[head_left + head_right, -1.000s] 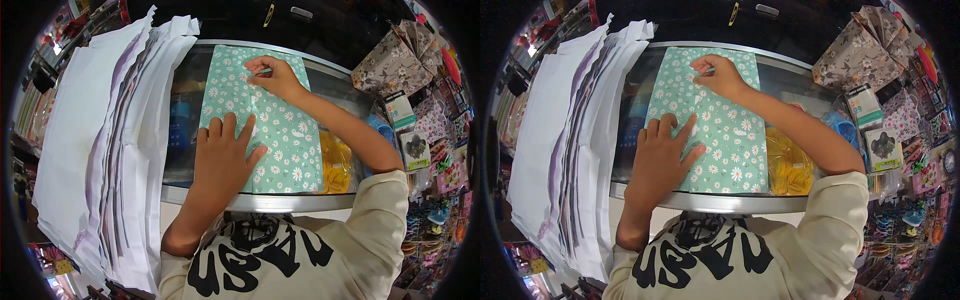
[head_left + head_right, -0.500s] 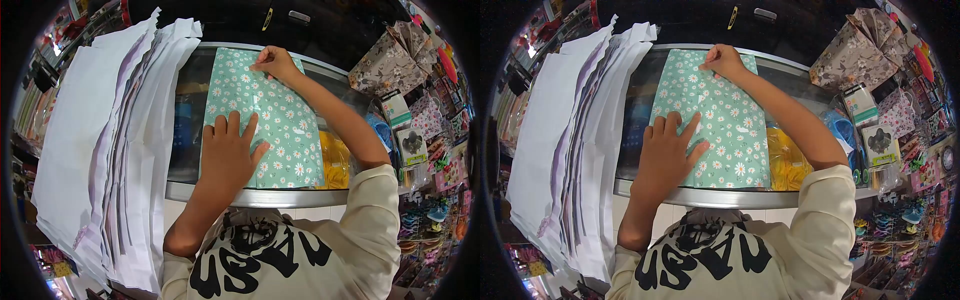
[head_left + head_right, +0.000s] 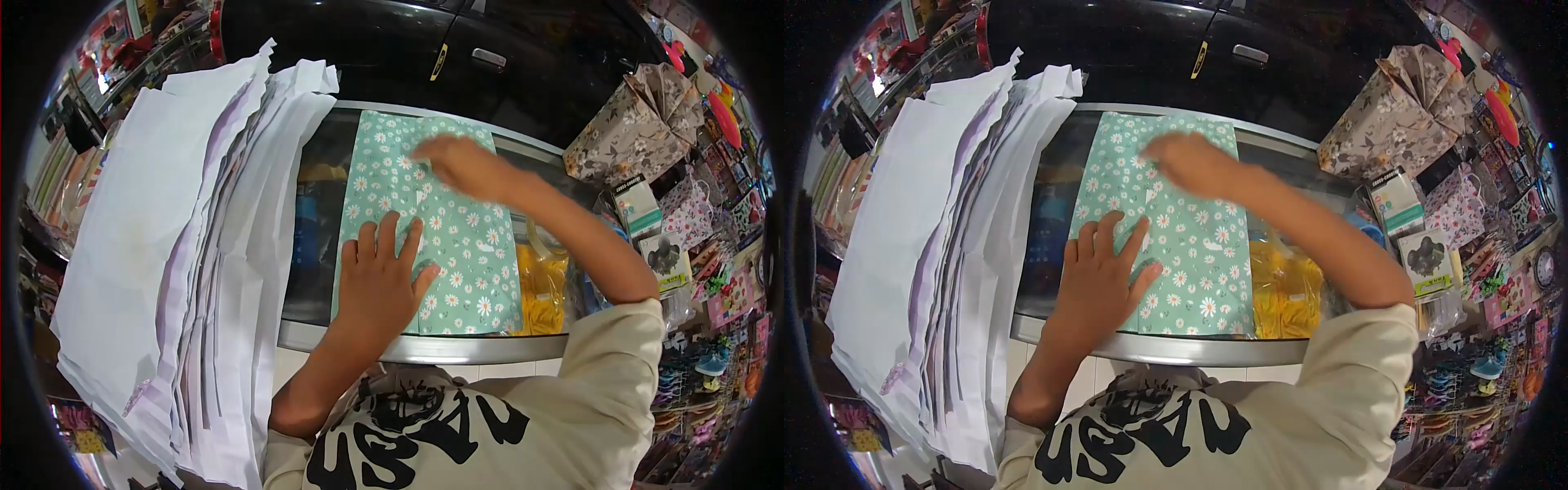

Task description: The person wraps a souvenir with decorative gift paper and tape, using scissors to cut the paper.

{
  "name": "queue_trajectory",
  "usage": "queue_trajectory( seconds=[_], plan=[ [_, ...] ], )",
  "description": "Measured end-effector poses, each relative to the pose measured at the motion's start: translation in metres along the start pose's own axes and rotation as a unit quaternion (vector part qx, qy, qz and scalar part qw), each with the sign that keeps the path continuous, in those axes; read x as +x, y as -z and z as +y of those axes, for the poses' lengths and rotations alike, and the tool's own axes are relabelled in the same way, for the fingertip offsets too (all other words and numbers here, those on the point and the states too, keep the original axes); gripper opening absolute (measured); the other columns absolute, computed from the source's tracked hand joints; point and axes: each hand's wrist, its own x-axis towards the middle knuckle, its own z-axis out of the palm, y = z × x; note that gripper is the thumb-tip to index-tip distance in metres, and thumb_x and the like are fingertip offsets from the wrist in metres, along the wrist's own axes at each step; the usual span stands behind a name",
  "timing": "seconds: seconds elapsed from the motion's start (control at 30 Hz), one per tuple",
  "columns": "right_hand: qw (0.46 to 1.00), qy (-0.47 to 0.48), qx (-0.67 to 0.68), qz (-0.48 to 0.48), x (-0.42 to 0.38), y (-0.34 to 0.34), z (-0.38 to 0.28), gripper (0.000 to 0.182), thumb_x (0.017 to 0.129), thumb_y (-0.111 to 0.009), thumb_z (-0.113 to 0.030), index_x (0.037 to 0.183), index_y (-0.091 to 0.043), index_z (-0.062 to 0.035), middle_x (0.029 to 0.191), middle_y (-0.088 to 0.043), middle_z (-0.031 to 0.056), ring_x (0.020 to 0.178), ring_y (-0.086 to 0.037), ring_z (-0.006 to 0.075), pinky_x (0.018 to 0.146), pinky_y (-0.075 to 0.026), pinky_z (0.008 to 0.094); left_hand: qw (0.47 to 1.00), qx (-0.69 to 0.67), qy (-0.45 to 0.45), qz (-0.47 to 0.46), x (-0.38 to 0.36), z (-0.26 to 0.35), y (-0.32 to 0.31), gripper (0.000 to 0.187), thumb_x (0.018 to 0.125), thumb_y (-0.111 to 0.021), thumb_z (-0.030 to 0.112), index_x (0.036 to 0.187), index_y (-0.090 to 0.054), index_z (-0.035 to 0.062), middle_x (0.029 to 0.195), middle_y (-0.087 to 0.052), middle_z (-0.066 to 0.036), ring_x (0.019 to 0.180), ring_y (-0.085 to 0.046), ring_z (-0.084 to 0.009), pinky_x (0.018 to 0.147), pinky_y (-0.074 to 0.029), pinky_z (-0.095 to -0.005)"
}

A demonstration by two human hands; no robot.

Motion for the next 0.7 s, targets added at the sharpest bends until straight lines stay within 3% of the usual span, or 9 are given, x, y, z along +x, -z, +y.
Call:
queue_trajectory(
  seconds=[0.07, 0.17, 0.27, 0.37, 0.47, 0.7],
  plan=[
    [0.982, 0.053, -0.085, -0.159, -0.027, 0.008, -0.043, 0.044, 0.096, -0.046, -0.024, 0.137, -0.044, -0.0088, 0.145, -0.039, 0.0101, 0.136, -0.034, 0.0239, 0.108, -0.024, 0.0525, 1.0, -0.004, 0.007, -0.025, 0.0, 0.0, 0.0, 0.053, 0.092, -0.051, 0.041, 0.133, -0.047, 0.0083, 0.129, -0.043, -0.018, 0.118, -0.039, -0.0331, 0.094, -0.033, -0.045],
    [0.982, -0.018, -0.035, -0.184, -0.046, 0.004, -0.06, 0.056, 0.1, -0.033, -0.04, 0.147, -0.025, -0.0124, 0.154, -0.022, 0.005, 0.143, -0.016, 0.0215, 0.11, -0.002, 0.0609, 1.0, -0.002, 0.003, -0.03, -0.002, -0.001, -0.002, 0.053, 0.092, -0.05, 0.042, 0.133, -0.047, 0.0082, 0.128, -0.044, -0.017, 0.117, -0.04, -0.033, 0.093, -0.034, -0.0453],
    [0.981, -0.014, -0.054, -0.188, -0.043, 0.006, -0.05, 0.067, 0.097, -0.023, -0.057, 0.148, -0.024, -0.0134, 0.154, -0.023, 0.004, 0.144, -0.013, 0.0195, 0.11, 0.004, 0.0629, 0.999, 0.012, 0.004, -0.033, -0.001, 0.001, 0.001, 0.053, 0.092, -0.051, 0.041, 0.133, -0.048, 0.0079, 0.128, -0.046, -0.016, 0.116, -0.042, -0.0332, 0.092, -0.035, -0.0456],
    [0.993, -0.047, -0.066, -0.089, -0.039, -0.017, -0.032, 0.069, 0.096, -0.019, -0.059, 0.148, -0.022, -0.0135, 0.154, -0.022, 0.0022, 0.144, -0.011, 0.0195, 0.109, 0.008, 0.0635, 0.999, 0.023, 0.018, -0.039, 0.001, 0.003, -0.001, 0.052, 0.092, -0.051, 0.041, 0.132, -0.049, 0.0079, 0.128, -0.047, -0.016, 0.115, -0.043, -0.0334, 0.092, -0.036, -0.0459],
    [0.981, -0.084, -0.098, -0.142, -0.024, -0.01, -0.033, 0.063, 0.099, -0.022, -0.051, 0.15, -0.016, -0.0149, 0.155, -0.019, 0.002, 0.144, -0.009, 0.0209, 0.108, 0.008, 0.0642, 0.999, 0.036, 0.016, -0.03, 0.001, 0.004, -0.003, 0.052, 0.092, -0.05, 0.041, 0.131, -0.049, 0.0081, 0.128, -0.047, -0.016, 0.115, -0.044, -0.0339, 0.092, -0.036, -0.0458],
    [0.969, -0.183, -0.089, -0.139, 0.006, -0.018, -0.036, 0.068, 0.096, -0.007, -0.056, 0.149, -0.019, -0.0136, 0.155, -0.017, 0.0008, 0.144, -0.006, 0.0197, 0.109, 0.011, 0.0617, 0.997, 0.069, 0.015, -0.01, 0.001, 0.004, -0.009, 0.051, 0.093, -0.048, 0.042, 0.132, -0.05, 0.0089, 0.128, -0.048, -0.017, 0.113, -0.045, -0.0357, 0.091, -0.037, -0.0476]
  ],
)
